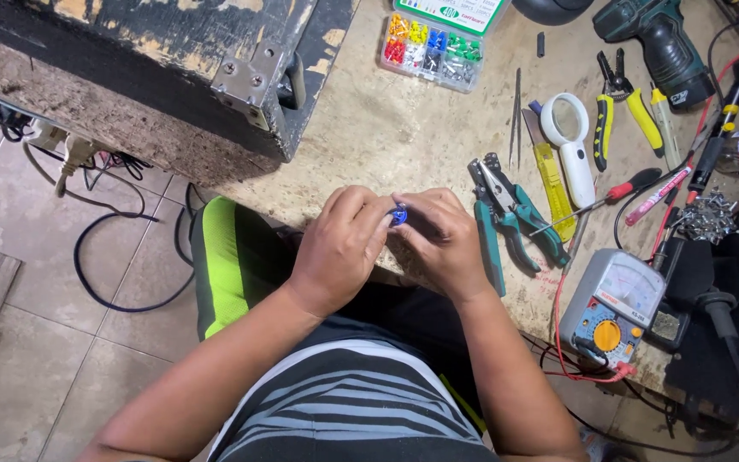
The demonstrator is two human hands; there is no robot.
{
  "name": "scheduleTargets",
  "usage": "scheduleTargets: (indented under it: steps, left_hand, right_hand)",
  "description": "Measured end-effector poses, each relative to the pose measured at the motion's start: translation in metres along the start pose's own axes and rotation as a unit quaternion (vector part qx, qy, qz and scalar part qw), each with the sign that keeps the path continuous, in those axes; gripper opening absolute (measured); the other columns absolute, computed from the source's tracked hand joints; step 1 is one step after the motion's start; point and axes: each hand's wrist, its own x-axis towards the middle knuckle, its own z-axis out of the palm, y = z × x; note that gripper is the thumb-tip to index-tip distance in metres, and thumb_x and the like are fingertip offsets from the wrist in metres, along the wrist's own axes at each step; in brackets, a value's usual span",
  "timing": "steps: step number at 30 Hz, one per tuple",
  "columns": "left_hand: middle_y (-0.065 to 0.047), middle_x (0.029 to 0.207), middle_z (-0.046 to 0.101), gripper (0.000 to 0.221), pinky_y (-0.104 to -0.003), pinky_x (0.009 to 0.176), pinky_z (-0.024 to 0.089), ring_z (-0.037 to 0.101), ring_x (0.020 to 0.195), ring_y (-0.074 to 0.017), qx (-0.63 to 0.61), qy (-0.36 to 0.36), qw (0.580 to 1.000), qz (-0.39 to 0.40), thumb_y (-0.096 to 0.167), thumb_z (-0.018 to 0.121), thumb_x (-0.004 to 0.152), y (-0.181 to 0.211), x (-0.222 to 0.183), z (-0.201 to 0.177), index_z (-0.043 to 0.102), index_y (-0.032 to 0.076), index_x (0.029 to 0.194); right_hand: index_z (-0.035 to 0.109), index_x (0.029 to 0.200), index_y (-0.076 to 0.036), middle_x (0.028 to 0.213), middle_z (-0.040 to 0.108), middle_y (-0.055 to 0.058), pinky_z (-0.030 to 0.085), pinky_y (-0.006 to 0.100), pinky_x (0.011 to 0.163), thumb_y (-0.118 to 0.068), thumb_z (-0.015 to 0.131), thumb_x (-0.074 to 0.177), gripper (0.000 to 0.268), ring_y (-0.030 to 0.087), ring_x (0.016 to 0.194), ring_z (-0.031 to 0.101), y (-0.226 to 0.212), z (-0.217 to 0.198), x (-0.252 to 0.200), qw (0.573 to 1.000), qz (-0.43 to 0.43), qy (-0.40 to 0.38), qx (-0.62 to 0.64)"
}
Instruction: Preparing and wiring a small blue electrical connector using wire strippers and a precision screwdriver at a repair bench.
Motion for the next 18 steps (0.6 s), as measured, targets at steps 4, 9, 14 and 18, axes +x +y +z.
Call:
scheduleTargets:
  steps: [4,9,14,18]
  left_hand:
    - [-0.008,0.096,0.059,0.023,-0.038,0.079,0.056,0.062,0.09,-0.0282,0.023,-0.025,0.999,0.004,0.022,0.049,0.109,-0.009,0.003,0.005,0.065,0.009,0.119]
    - [-0.007,0.097,0.061,0.019,-0.036,0.077,0.058,0.063,0.091,-0.0269,0.069,-0.05,0.996,0.039,0.02,0.053,0.107,-0.008,0.012,0.01,0.065,0.01,0.117]
    - [-0.005,0.097,0.059,0.018,-0.034,0.076,0.058,0.061,0.091,-0.0245,0.067,-0.096,0.991,0.072,0.016,0.053,0.104,-0.011,0.019,0.015,0.064,0.011,0.117]
    - [-0.006,0.096,0.059,0.018,-0.033,0.076,0.058,0.062,0.091,-0.0247,0.067,-0.117,0.987,0.09,0.015,0.053,0.104,-0.014,0.02,0.016,0.063,0.01,0.117]
  right_hand:
    - [0.078,0.112,-0.005,0.1,0.077,0.013,0.058,0.044,0.08,-0.014,0.089,0.082,0.033,0.035,0.09,0.073,0.007,0.003,-0.002,0.999,-0.004,0.034,-0.027]
    - [0.077,0.11,-0.004,0.097,0.077,0.015,0.058,0.046,0.079,-0.011,0.088,0.082,0.031,0.037,0.088,0.073,0.008,0.003,-0.006,0.998,0.02,0.051,-0.026]
    - [0.078,0.107,-0.004,0.097,0.077,0.012,0.058,0.044,0.079,-0.012,0.085,0.085,0.024,0.036,0.088,0.074,0.015,0.003,-0.011,0.998,0.036,0.046,-0.023]
    - [0.077,0.107,-0.004,0.097,0.077,0.013,0.058,0.046,0.08,-0.012,0.085,0.085,0.024,0.037,0.089,0.074,0.01,0.001,-0.009,0.998,0.035,0.042,-0.016]
